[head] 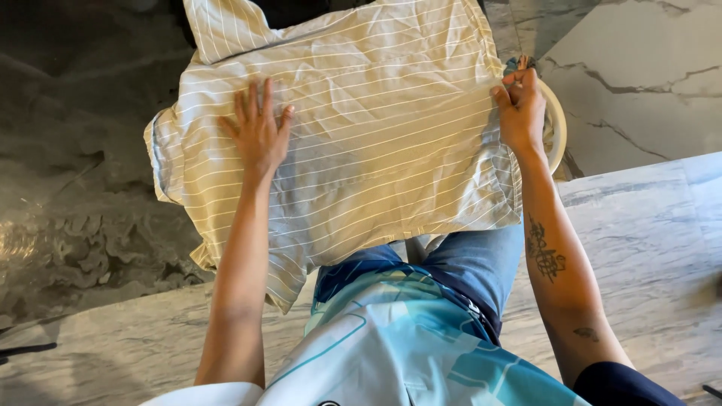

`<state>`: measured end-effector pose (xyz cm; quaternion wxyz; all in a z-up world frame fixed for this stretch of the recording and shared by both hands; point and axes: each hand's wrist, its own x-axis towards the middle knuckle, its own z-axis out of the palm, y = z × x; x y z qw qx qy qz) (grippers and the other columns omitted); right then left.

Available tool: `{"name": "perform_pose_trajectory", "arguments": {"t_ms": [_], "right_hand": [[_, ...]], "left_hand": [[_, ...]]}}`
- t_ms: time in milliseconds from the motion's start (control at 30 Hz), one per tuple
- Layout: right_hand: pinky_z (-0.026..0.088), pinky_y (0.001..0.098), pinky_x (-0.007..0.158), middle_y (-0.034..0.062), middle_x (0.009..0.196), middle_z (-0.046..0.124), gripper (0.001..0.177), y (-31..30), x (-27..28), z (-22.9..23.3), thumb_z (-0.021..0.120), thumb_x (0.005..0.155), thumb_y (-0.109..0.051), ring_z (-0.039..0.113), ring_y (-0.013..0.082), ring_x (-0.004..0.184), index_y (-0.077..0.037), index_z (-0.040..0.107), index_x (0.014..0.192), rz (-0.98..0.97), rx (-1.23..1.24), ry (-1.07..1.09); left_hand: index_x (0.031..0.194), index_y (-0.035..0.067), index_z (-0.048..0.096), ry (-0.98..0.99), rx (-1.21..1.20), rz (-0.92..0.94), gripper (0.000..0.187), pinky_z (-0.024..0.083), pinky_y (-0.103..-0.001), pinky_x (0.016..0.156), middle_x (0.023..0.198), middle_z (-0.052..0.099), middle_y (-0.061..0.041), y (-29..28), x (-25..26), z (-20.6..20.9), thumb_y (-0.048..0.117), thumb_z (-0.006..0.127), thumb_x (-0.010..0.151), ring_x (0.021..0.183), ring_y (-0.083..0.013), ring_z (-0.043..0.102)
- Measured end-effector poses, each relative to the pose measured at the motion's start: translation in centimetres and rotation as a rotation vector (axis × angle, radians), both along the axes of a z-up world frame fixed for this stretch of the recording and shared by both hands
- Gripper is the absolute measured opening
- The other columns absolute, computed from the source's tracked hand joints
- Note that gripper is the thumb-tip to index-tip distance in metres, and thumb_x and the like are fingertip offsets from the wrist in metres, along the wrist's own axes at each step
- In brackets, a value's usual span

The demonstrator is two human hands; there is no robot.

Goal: The person folds a striped shirt and a plain white shirt on a dark marble table. They smooth out the fabric, fold the sleeves and sides, and then fold the shirts into neat rectangles.

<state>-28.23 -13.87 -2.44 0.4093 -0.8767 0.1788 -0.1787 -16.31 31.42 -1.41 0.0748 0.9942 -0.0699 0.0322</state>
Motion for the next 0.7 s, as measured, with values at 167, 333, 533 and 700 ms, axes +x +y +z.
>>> {"name": "perform_pose_trajectory", "arguments": {"t_ms": [167,333,533,700], "right_hand": [[0.048,0.0421,0.073,0.0041,0.068,0.060,0.024,0.1,-0.6,0.8,0.069,0.106,-0.011,0.059,0.0275,0.065,-0.017,0.052,0.122,0.061,-0.134,-0.032],[0.048,0.0450,0.072,0.0063,0.079,0.062,0.045,1.0,-1.6,1.4,0.078,0.097,-0.020,0.059,0.0286,0.070,-0.016,0.048,0.131,0.094,-0.068,0.008],[0.049,0.0494,0.076,0.0146,0.087,0.065,0.048,1.8,-3.2,1.3,0.080,0.090,-0.007,0.062,0.0357,0.078,-0.009,0.052,0.130,0.040,-0.122,-0.080],[0.050,0.0509,0.078,0.0133,0.092,0.065,0.038,3.7,-6.2,3.0,0.075,0.093,-0.014,0.062,0.0365,0.085,-0.009,0.054,0.123,-0.141,-0.193,-0.080]], "left_hand": [[0.162,0.032,0.034,-0.003,0.005,0.031,0.061,0.016,-0.081,0.110,0.167,0.031,-0.009,2.0,1.4,-0.4,0.062,0.036,0.109,0.153,-0.0396,0.022],[0.161,0.027,0.040,-0.021,-0.010,0.018,0.059,0.014,-0.081,0.112,0.169,0.027,-0.009,1.7,1.7,-0.9,0.056,0.039,0.109,0.153,-0.0425,0.022],[0.120,0.023,0.070,-0.533,-0.260,-0.363,0.032,0.042,-0.049,0.101,0.124,0.063,0.002,-5.4,4.3,-3.7,0.018,0.076,0.089,0.123,-0.0262,0.055],[0.118,0.031,0.071,-0.314,-0.391,-0.885,0.030,0.052,-0.040,0.089,0.116,0.068,0.011,-19.4,3.1,-1.9,0.016,0.071,0.092,0.116,-0.0191,0.056]]}}
